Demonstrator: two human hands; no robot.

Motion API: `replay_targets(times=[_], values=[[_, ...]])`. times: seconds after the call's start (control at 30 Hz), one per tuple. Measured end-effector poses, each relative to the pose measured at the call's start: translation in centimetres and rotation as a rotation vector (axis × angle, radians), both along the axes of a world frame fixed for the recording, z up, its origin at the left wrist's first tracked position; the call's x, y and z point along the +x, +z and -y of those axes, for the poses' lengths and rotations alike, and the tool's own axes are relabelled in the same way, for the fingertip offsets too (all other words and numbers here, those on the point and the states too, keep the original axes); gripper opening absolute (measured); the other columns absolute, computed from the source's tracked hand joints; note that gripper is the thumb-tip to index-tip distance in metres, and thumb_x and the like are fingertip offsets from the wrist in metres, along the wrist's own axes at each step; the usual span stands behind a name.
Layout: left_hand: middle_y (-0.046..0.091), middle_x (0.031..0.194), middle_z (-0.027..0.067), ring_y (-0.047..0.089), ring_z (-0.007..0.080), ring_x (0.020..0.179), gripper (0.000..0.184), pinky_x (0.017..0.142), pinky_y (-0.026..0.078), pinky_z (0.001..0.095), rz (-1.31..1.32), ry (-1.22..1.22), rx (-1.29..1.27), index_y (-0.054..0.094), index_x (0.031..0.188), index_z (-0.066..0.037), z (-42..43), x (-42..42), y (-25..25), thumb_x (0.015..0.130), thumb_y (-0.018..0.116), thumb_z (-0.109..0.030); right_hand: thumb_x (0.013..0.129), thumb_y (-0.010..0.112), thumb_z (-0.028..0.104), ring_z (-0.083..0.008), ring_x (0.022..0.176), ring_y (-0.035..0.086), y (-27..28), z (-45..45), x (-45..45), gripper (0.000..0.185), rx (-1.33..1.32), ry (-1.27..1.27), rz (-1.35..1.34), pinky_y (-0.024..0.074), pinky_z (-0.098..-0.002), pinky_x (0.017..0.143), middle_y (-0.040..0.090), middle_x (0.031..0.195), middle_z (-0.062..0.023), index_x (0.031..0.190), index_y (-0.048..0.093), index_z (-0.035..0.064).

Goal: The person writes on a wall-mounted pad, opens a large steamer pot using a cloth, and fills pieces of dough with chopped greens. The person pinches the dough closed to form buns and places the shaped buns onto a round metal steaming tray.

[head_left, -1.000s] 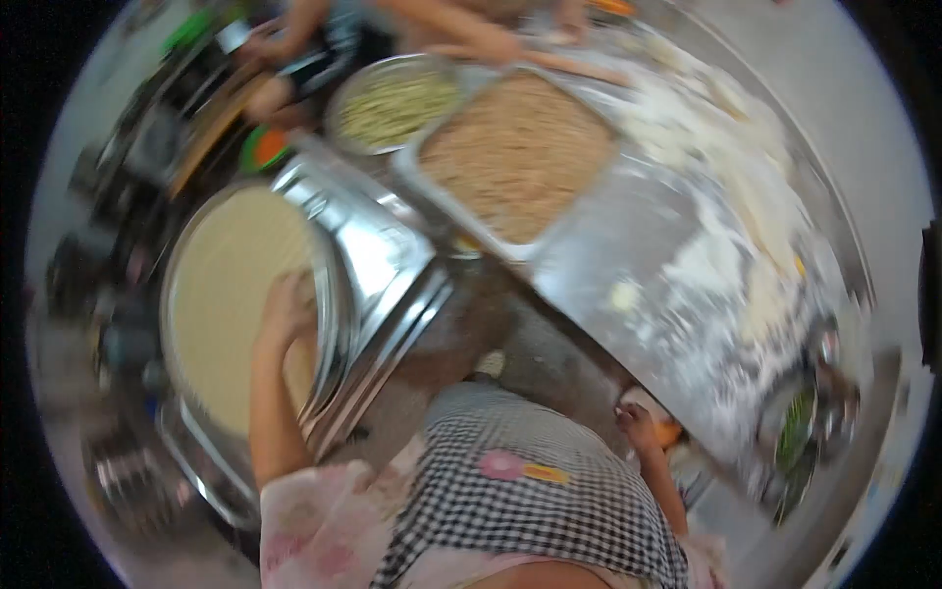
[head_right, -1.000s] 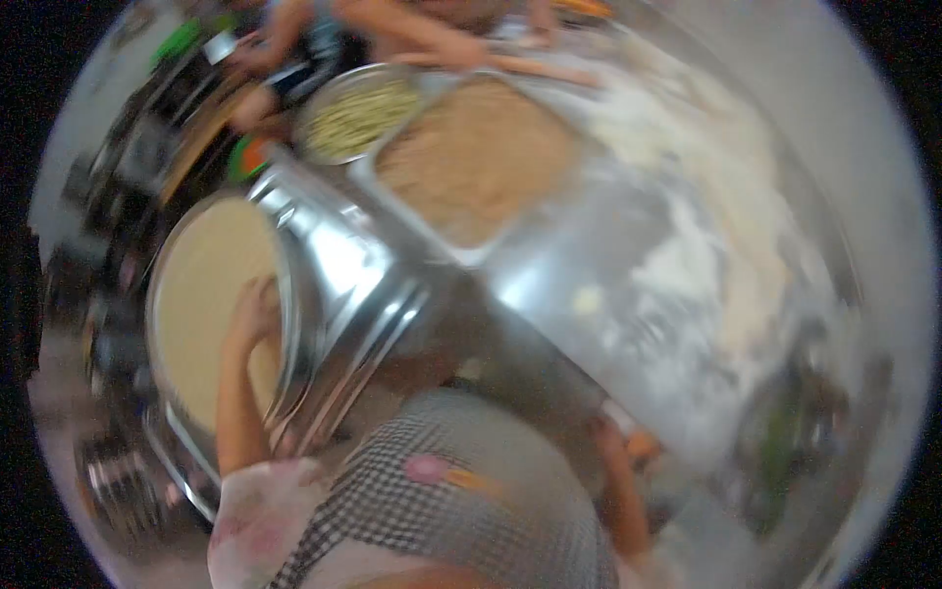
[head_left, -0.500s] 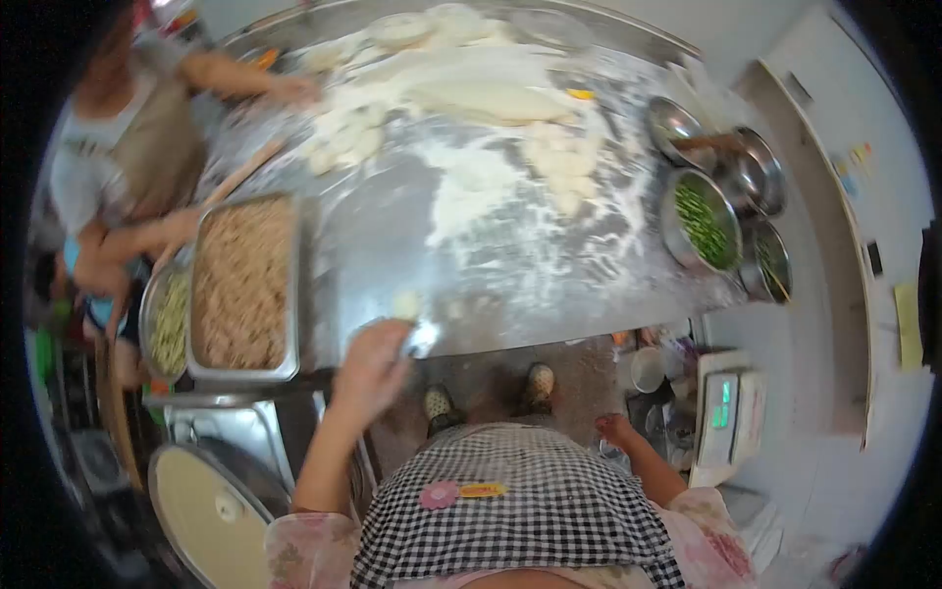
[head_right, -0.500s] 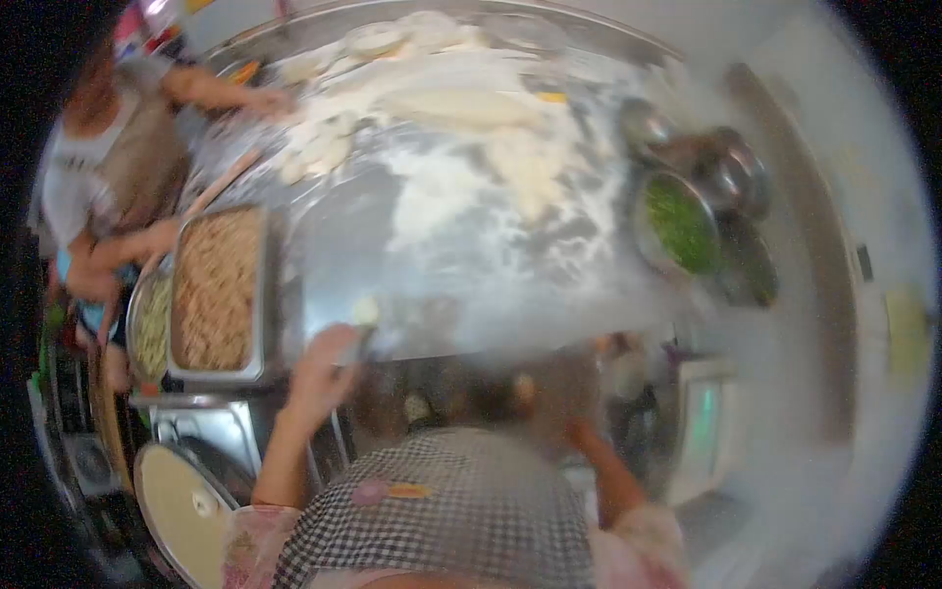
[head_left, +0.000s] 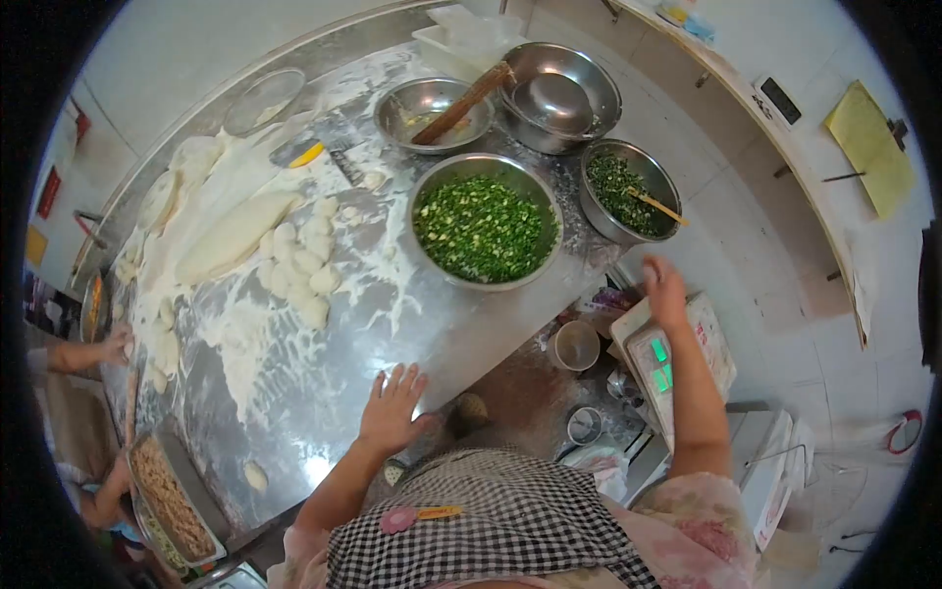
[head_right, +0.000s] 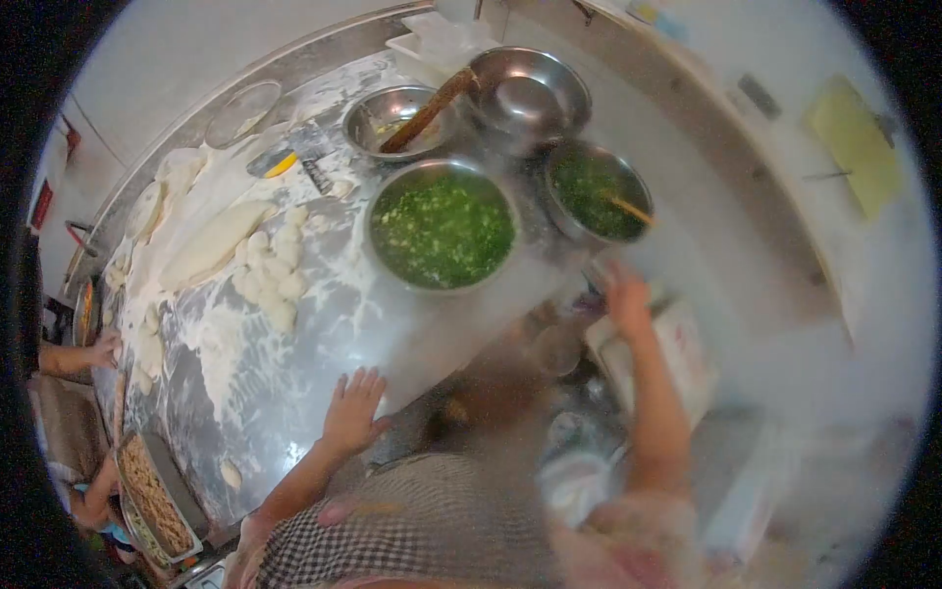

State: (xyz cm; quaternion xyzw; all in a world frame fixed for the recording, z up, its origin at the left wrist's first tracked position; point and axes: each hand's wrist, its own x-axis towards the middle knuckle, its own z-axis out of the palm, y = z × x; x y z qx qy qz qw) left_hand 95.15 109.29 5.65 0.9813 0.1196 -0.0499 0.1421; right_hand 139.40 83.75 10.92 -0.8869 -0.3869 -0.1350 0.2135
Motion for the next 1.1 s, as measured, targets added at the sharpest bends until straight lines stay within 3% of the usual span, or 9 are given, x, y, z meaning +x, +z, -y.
replay_targets(times=[0.07,0.27,0.4,0.43,0.5,0.53,0.67,0.93,1.1], values=[[0.027,0.144,0.0133,0.022,0.0324,0.134,0.066,0.108,0.016,0.0519,-0.098,0.082,-0.004,0.035,0.136,-0.008,-0.1,0.6,0.3,0.083,0.055,-0.042,0.085,0.054,0.013,-0.031,0.084,0.059,0.9,-1.7,8.1,0.021,-0.141,-0.105,0.231,0.047,-0.0411,0.073,0.063,0.093,-0.0151,0.103,0.06,0.0053],[0.03,0.142,0.021,0.025,0.0405,0.131,0.07,0.105,0.017,0.0553,0.026,0.41,0.092,0.036,0.135,-0.005,-1.7,0.4,-0.4,0.078,0.058,-0.039,0.085,0.054,0.025,-0.0286,0.107,0.051,0.3,-4.3,18.2,0.023,-1.066,-0.283,0.314,0.0451,-0.0421,0.08,0.063,0.1,-0.0101,0.101,0.061,0.009],[0.024,0.145,0.0195,0.021,0.0375,0.134,0.069,0.109,0.012,0.0519,-0.007,0.584,0.136,0.031,0.138,-0.006,-3.9,-1.1,-0.9,0.08,0.054,-0.036,0.086,0.052,0.029,-0.0261,0.083,0.062,0.4,-4.1,20.2,0.024,-0.833,-0.252,0.159,0.0478,-0.0351,0.064,0.066,0.09,-0.0111,0.097,0.063,0.0101],[0.023,0.146,0.0187,0.02,0.036,0.135,0.07,0.109,0.012,0.0508,-0.003,0.609,0.178,0.03,0.139,-0.006,-4.6,-1.5,-1.2,0.08,0.054,-0.035,0.086,0.051,0.025,-0.0195,0.059,0.059,-0.4,-2.5,20.6,0.02,-0.623,-0.135,0.382,0.0433,-0.0289,0.048,0.063,0.072,-0.0087,0.088,0.062,0.0083],[0.018,0.149,0.0161,0.015,0.0314,0.138,0.071,0.111,0.007,0.0472,-0.06,0.69,0.157,0.023,0.143,-0.008,-5.7,-1.3,-0.6,0.083,0.052,-0.032,0.088,0.05,0.023,-0.014,0.049,0.051,3.0,-2.8,16.4,0.02,-0.064,-0.337,-0.578,0.0374,-0.0252,0.041,0.058,0.064,-0.0057,0.083,0.06,0.0068],[0.025,0.145,0.0194,0.02,0.0371,0.135,0.072,0.109,0.011,0.0498,0.033,0.676,0.191,0.028,0.139,-0.003,-6.3,-1.8,-1.3,0.08,0.056,-0.033,0.088,0.049,0.021,-0.0112,0.045,0.047,4.6,-3.1,14.0,0.02,0.263,-0.42,-1.032,0.0344,-0.0233,0.037,0.055,0.059,-0.0042,0.081,0.059,0.006],[0.026,0.145,0.0196,0.02,0.0371,0.134,0.071,0.109,0.012,0.0501,0.054,0.655,0.197,0.028,0.139,-0.003,-7.0,-2.6,-1.4,0.081,0.056,-0.031,0.089,0.048,0.017,-0.0052,0.033,0.03,1.0,0.5,9.3,0.019,0.665,-0.633,-1.406,0.0228,-0.0167,0.03,0.049,0.053,-0.0012,0.08,0.057,0.0034],[0.025,0.145,0.0201,0.022,0.0382,0.134,0.07,0.108,0.013,0.0515,0.121,0.647,0.176,0.03,0.138,-0.004,-7.4,-3.4,-2.9,0.08,0.059,-0.03,0.088,0.051,0.018,-0.0043,0.035,0.031,6.6,5.6,-0.6,0.018,0.652,-0.567,-1.322,0.0234,-0.0179,0.031,0.051,0.055,0.0003,0.094,0.059,0.0023],[0.024,0.146,0.0159,0.021,0.0345,0.135,0.068,0.109,0.014,0.0487,0.076,0.604,0.197,0.031,0.139,-0.007,-9.4,-4.7,-1.3,0.084,0.054,-0.04,0.091,0.046,0.016,-0.0121,0.048,0.045,4.8,0.7,2.1,0.027,0.536,-0.162,-0.561,0.0371,-0.0271,0.044,0.053,0.061,-0.0049,0.112,0.059,0.0052]])
